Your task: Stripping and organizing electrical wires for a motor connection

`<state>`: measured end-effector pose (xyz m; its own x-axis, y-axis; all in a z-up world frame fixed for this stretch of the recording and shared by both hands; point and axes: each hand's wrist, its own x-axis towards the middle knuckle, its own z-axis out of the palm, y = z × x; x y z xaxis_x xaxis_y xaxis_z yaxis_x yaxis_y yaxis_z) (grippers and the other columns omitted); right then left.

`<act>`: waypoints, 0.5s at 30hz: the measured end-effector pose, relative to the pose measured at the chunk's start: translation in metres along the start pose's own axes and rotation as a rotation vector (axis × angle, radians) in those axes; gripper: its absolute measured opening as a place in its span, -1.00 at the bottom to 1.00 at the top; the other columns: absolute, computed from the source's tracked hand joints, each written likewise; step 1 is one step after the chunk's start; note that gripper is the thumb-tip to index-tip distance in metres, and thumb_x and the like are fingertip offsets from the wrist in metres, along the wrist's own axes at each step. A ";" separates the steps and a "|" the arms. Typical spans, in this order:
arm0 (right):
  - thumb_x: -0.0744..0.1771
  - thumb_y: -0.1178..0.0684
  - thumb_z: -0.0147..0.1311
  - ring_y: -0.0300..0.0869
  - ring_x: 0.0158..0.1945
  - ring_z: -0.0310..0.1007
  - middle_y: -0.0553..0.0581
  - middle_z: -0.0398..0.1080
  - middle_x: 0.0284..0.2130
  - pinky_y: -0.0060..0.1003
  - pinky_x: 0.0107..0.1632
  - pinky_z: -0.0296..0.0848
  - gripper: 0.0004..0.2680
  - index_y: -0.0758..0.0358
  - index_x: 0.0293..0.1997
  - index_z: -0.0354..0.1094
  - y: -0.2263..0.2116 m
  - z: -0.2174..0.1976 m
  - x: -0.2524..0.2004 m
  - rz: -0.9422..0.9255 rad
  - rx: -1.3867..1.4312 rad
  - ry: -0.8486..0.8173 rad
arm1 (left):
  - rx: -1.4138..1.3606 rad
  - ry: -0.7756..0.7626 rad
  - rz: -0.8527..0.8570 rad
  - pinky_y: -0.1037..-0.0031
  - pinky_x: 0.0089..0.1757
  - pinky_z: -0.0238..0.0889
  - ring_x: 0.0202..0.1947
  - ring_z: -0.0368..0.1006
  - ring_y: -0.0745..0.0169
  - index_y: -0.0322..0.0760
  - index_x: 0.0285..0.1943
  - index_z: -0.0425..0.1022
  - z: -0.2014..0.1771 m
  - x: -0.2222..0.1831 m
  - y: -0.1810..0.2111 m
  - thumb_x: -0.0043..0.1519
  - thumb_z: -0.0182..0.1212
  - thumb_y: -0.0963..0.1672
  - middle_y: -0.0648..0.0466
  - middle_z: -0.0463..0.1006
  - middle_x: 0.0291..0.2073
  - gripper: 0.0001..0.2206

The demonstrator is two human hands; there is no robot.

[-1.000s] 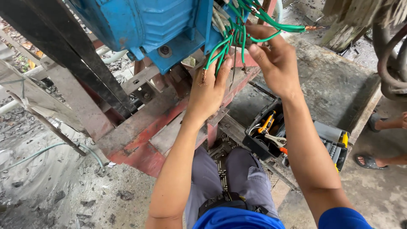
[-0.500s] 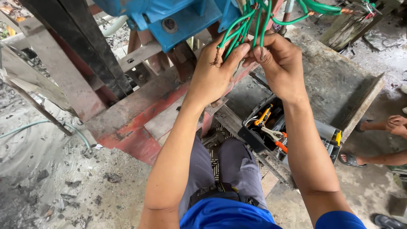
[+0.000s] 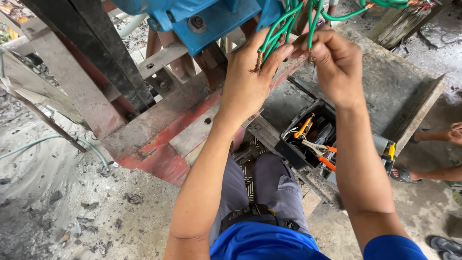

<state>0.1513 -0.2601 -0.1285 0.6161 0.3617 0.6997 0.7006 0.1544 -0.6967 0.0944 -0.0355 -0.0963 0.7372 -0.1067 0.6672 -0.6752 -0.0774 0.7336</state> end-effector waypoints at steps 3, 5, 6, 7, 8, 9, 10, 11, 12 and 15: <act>0.60 0.05 -0.08 -0.03 -0.16 0.44 0.29 0.38 -0.18 -0.19 -0.11 0.58 -0.79 0.47 0.06 0.30 -0.010 -0.016 0.004 -0.040 -0.350 0.005 | 0.077 0.041 0.065 0.35 0.17 0.49 0.17 0.72 0.17 -0.18 0.28 0.46 0.001 -0.004 0.002 0.49 0.10 0.03 0.09 0.75 0.07 -0.68; 0.61 -0.05 -0.18 0.05 -0.13 0.49 0.32 0.34 -0.11 -0.09 0.04 0.63 -0.73 0.47 0.06 0.19 -0.022 -0.016 0.010 -0.043 -0.321 -0.006 | -0.058 0.034 0.036 0.35 0.34 0.47 0.35 0.61 0.16 -0.16 0.46 0.33 0.003 -0.009 0.004 0.52 0.20 -0.01 0.04 0.63 0.30 -0.61; 0.61 -0.05 -0.18 0.05 -0.13 0.49 0.32 0.34 -0.11 -0.09 0.04 0.63 -0.73 0.47 0.06 0.19 -0.022 -0.018 0.007 -0.047 -0.322 0.002 | -0.056 0.027 0.040 0.35 0.34 0.47 0.35 0.61 0.16 -0.16 0.46 0.33 0.000 -0.017 0.018 0.52 0.20 -0.01 0.04 0.63 0.30 -0.61; 0.61 -0.03 -0.19 0.01 -0.14 0.51 0.31 0.39 -0.13 -0.16 -0.05 0.60 -0.75 0.44 0.05 0.21 -0.023 -0.020 0.005 -0.014 -0.366 -0.004 | 0.088 0.016 -0.030 0.27 0.33 0.40 0.36 0.54 0.03 -0.28 0.51 0.24 -0.004 -0.024 0.032 0.46 0.20 0.04 -0.09 0.54 0.36 -0.47; 0.62 0.00 -0.21 -0.02 -0.15 0.53 0.31 0.45 -0.15 -0.24 -0.14 0.57 -0.77 0.41 0.05 0.23 -0.023 -0.023 0.003 0.020 -0.410 -0.009 | 0.231 0.005 -0.099 0.18 0.31 0.32 0.37 0.48 -0.10 -0.40 0.56 0.15 -0.007 -0.030 0.045 0.40 0.19 0.10 -0.22 0.45 0.41 -0.31; 0.62 0.00 -0.21 -0.02 -0.15 0.53 0.31 0.45 -0.15 -0.24 -0.14 0.57 -0.77 0.41 0.05 0.23 -0.024 -0.021 0.002 0.017 -0.410 0.000 | 0.234 -0.003 -0.094 0.18 0.31 0.32 0.37 0.48 -0.10 -0.40 0.56 0.15 -0.013 -0.040 0.064 0.40 0.19 0.10 -0.22 0.45 0.41 -0.31; 0.61 -0.02 -0.19 -0.03 -0.15 0.51 0.28 0.41 -0.19 -0.23 -0.13 0.59 -0.75 0.41 0.01 0.22 -0.024 -0.020 0.002 0.012 -0.387 0.024 | 0.363 0.024 -0.041 0.22 0.17 0.35 0.21 0.53 -0.09 -0.39 0.37 0.32 -0.019 -0.050 0.082 0.39 0.27 0.02 -0.15 0.51 0.20 -0.49; 0.60 -0.04 -0.16 -0.04 -0.15 0.49 0.25 0.37 -0.23 -0.22 -0.11 0.61 -0.74 0.42 -0.04 0.22 -0.025 -0.018 0.001 0.006 -0.363 0.048 | 0.492 0.051 0.013 0.26 0.03 0.37 0.05 0.58 -0.09 -0.38 0.17 0.50 -0.025 -0.060 0.101 0.38 0.35 -0.05 -0.08 0.58 -0.01 -0.67; 0.60 -0.04 -0.16 -0.04 -0.15 0.49 0.25 0.37 -0.23 -0.22 -0.11 0.61 -0.74 0.42 -0.04 0.22 -0.023 -0.019 0.003 0.004 -0.362 0.056 | 0.495 0.043 0.017 0.26 0.03 0.37 0.05 0.58 -0.09 -0.38 0.17 0.50 -0.027 -0.063 0.113 0.38 0.35 -0.05 -0.08 0.58 -0.01 -0.67; 0.58 -0.08 -0.09 -0.04 -0.22 0.50 0.27 0.39 -0.24 -0.24 -0.15 0.56 -0.73 0.40 -0.03 0.23 -0.021 -0.018 0.003 0.007 -0.242 0.074 | 0.794 0.118 0.298 0.34 -0.23 0.52 -0.25 0.65 0.14 -0.31 0.02 0.57 -0.027 -0.056 0.154 0.35 0.47 -0.02 -0.02 0.71 -0.20 -0.70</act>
<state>0.1449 -0.2789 -0.1083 0.6394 0.2924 0.7111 0.7568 -0.0758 -0.6492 -0.0501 -0.0150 -0.0176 0.4939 -0.1319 0.8595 -0.6274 -0.7384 0.2472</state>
